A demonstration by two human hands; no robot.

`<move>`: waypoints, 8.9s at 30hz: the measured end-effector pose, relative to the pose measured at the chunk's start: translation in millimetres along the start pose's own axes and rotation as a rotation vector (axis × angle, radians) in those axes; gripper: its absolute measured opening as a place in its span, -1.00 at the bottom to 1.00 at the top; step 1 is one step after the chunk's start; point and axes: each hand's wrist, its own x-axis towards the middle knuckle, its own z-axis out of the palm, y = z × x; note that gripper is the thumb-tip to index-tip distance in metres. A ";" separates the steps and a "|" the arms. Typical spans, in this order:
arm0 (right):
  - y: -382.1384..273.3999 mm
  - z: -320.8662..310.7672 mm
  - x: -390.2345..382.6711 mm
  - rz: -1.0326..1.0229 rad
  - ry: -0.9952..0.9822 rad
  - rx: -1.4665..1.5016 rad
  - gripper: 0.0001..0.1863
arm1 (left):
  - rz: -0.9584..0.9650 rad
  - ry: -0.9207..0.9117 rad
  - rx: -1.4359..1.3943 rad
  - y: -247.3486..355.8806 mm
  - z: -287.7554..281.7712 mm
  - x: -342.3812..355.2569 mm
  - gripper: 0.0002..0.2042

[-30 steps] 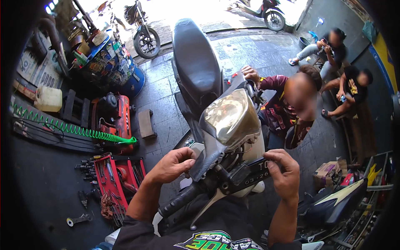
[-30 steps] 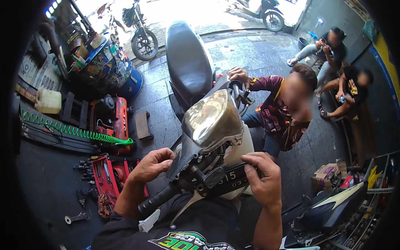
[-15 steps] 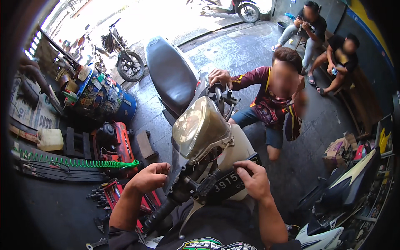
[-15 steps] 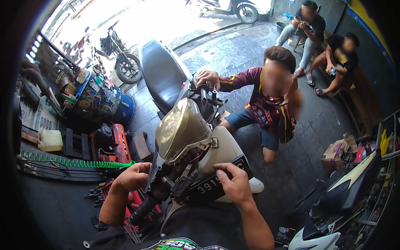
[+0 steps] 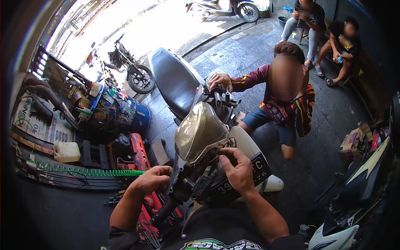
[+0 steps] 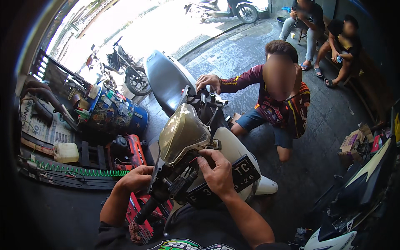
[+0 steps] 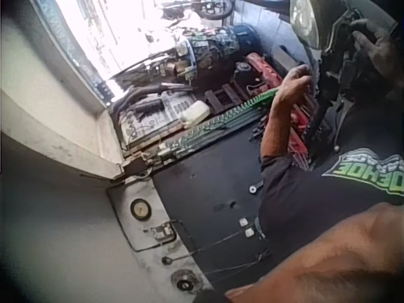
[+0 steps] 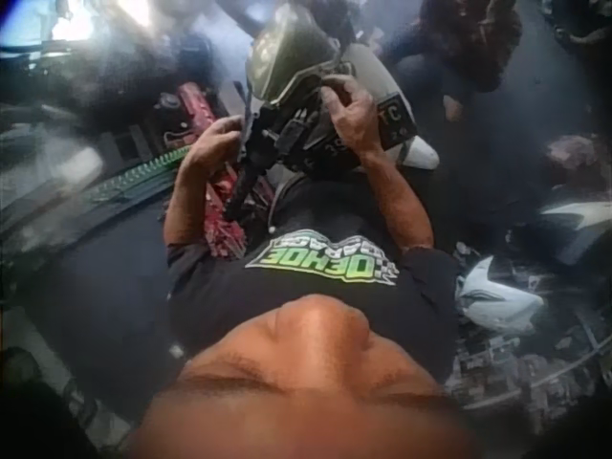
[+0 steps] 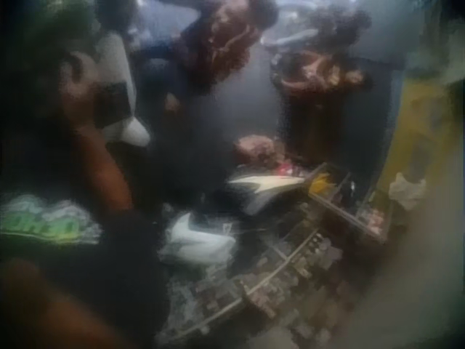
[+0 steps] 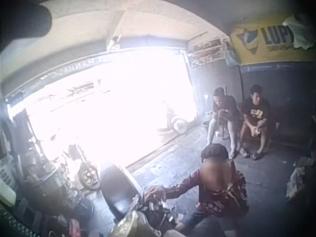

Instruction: The person aligns and fits the front headlight fairing onto a motorcycle, connecting internal wiring components and pressing the plastic housing into place.

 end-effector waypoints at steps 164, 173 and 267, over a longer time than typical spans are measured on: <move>59.8 -8.0 82.7 -0.086 -0.122 -0.415 -0.56 | 0.732 0.287 -0.455 -73.7 34.1 41.5 -0.85; 67.6 6.8 57.5 -0.045 0.158 -0.173 -0.64 | 0.709 0.219 -0.532 -71.6 42.0 46.0 -0.88; -111.9 118.2 -15.4 -0.080 -0.953 -0.953 -0.85 | 0.704 0.129 -0.776 -71.0 27.5 47.8 -0.89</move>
